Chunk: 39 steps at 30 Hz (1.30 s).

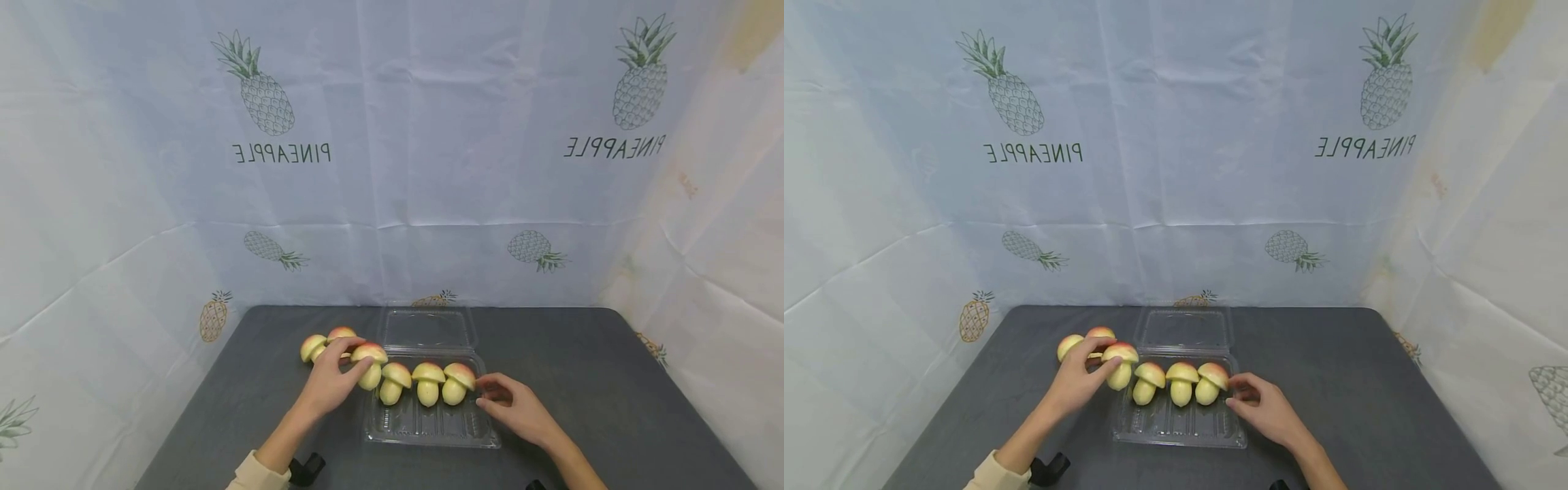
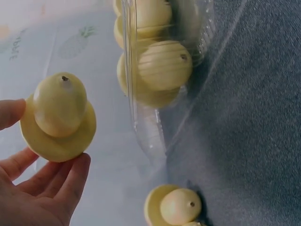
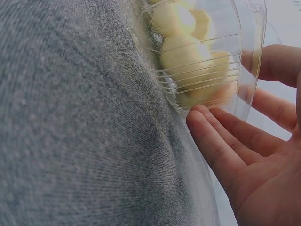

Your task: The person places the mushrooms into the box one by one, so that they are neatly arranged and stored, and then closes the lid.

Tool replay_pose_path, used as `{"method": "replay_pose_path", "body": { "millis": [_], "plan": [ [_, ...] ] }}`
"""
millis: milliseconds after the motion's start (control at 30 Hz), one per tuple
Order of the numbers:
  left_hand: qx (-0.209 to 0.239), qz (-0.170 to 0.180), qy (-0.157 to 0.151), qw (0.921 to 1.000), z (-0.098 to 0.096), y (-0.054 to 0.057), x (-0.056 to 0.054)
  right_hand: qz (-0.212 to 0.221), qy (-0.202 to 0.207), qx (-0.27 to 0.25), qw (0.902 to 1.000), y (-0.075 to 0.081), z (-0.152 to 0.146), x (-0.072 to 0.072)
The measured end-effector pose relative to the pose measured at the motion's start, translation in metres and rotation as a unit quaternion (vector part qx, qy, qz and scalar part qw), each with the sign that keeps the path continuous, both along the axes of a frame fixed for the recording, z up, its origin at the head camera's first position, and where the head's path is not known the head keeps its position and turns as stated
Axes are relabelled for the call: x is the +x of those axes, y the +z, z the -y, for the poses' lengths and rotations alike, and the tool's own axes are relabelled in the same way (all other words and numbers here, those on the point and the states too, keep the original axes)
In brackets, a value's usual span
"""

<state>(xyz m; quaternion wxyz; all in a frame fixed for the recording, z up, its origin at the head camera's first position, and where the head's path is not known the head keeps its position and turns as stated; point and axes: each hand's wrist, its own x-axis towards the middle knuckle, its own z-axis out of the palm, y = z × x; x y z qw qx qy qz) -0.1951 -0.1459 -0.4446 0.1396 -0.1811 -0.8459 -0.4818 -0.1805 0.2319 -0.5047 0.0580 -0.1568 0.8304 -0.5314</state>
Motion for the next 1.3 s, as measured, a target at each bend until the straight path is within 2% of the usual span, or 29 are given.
{"method": "replay_pose_path", "body": {
  "millis": [167,367,600,800,1067,1300],
  "plan": [
    [0.002,-0.006,-0.01,0.9999,-0.004,0.0,0.0,0.0,-0.001,-0.002,1.0,0.001,0.0,0.001],
    [-0.005,0.004,-0.017,0.9998,-0.01,0.003,0.002,-0.002,-0.001,-0.004,1.0,-0.002,-0.002,-0.001],
    [-0.005,-0.01,-0.039,0.9992,-0.02,0.004,0.002,-0.001,0.003,-0.007,1.0,-0.001,-0.003,-0.001],
    [0.002,0.003,-0.054,0.9986,-0.025,0.001,0.005,0.0,0.002,-0.003,1.0,0.0,-0.003,-0.002],
    [0.008,0.016,-0.056,0.9983,-0.029,-0.002,0.009,0.005,0.002,-0.009,0.9999,-0.002,-0.002,-0.002],
    [0.013,0.025,-0.062,0.9977,-0.035,-0.004,0.012,-0.004,0.0,0.011,0.9999,-0.004,-0.001,-0.002]
  ]
}}
